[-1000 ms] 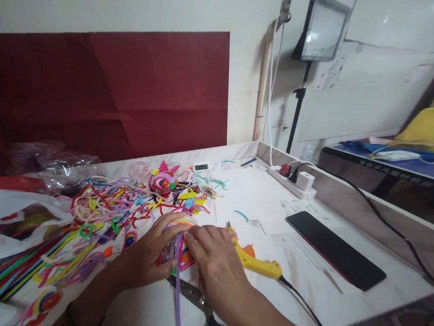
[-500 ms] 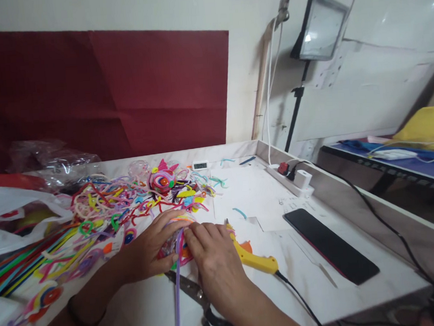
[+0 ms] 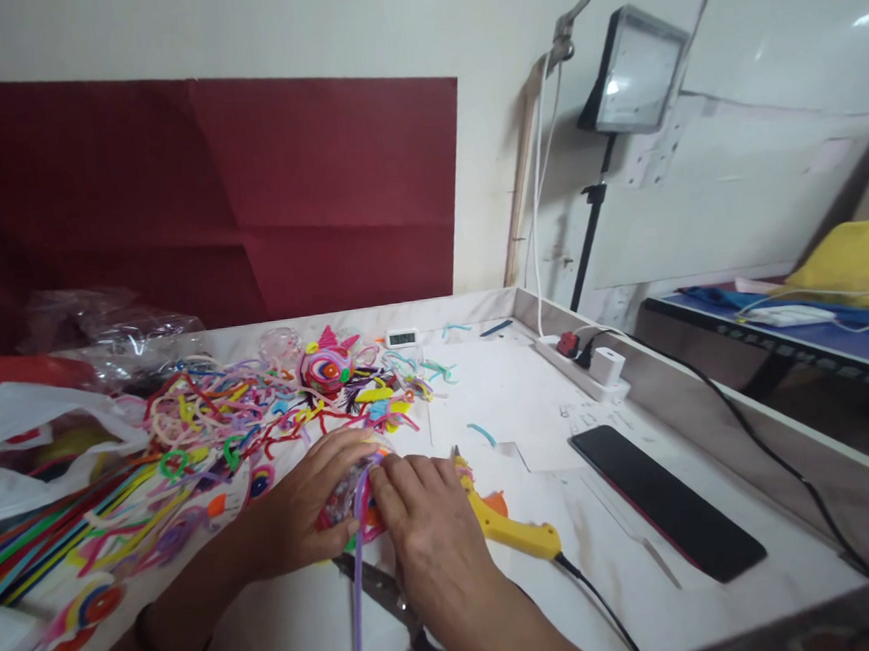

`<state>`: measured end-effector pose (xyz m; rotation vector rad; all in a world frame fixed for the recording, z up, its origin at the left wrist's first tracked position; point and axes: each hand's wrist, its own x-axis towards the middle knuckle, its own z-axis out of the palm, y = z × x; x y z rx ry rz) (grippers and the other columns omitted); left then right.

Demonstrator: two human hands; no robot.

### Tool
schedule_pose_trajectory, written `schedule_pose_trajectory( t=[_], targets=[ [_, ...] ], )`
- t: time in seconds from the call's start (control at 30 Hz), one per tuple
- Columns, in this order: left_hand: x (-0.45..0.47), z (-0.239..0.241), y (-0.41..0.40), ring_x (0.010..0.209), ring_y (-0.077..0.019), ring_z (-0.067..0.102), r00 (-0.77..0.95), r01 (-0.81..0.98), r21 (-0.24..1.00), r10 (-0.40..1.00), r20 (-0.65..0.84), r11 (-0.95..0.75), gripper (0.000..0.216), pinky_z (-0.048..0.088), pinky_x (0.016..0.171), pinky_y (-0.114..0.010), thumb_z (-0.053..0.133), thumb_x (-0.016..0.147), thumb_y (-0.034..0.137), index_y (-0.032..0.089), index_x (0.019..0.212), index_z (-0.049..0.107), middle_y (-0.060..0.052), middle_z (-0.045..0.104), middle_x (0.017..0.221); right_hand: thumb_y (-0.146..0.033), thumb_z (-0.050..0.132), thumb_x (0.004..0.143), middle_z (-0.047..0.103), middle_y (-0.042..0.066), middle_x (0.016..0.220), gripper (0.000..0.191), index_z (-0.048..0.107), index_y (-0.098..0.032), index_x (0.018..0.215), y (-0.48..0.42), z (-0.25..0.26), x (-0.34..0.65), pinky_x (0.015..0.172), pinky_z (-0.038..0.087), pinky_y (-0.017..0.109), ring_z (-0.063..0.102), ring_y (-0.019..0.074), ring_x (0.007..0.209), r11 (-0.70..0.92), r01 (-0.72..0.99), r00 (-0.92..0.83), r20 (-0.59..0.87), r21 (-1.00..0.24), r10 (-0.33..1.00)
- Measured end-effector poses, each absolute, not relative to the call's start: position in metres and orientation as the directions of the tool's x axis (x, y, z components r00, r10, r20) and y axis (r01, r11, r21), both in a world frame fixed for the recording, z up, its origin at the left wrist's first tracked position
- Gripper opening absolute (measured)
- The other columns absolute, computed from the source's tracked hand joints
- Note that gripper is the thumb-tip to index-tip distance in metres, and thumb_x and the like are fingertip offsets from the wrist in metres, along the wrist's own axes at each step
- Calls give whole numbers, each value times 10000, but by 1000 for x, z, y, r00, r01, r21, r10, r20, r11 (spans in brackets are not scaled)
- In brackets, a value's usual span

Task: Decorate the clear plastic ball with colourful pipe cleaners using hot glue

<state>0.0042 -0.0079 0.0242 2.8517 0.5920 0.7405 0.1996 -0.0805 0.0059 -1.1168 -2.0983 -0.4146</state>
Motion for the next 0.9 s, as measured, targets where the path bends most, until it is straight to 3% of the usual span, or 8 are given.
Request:
schedule_pose_trajectory(
  t=[0.17,0.43,0.9],
  targets=[
    [2,20,-8,1391,-330,379,785,365,229,431,445,-902,757,357,1144,-570,587,797,140,184,1463,230,-185,430,1467,0,405,884,652,163,1135,402,543,-107,1247,-80,6,200,767,424,424,550,277,927,586,808,-362,734,-60,575],
    [5,25,-10,1364,-318,408,787,350,281,443,429,-894,695,376,1142,-547,582,762,108,173,1405,327,-164,476,1415,16,408,841,650,193,1258,438,577,-60,1237,-78,4,201,773,456,461,546,296,958,592,804,-379,713,-62,590],
    [7,27,-6,1326,-319,457,761,373,308,478,438,-875,605,391,1128,-517,604,779,189,169,1356,423,-160,525,1378,18,471,768,671,164,1250,509,592,-89,1251,-74,15,206,801,487,454,569,286,986,597,789,-395,623,-147,675]
  ],
)
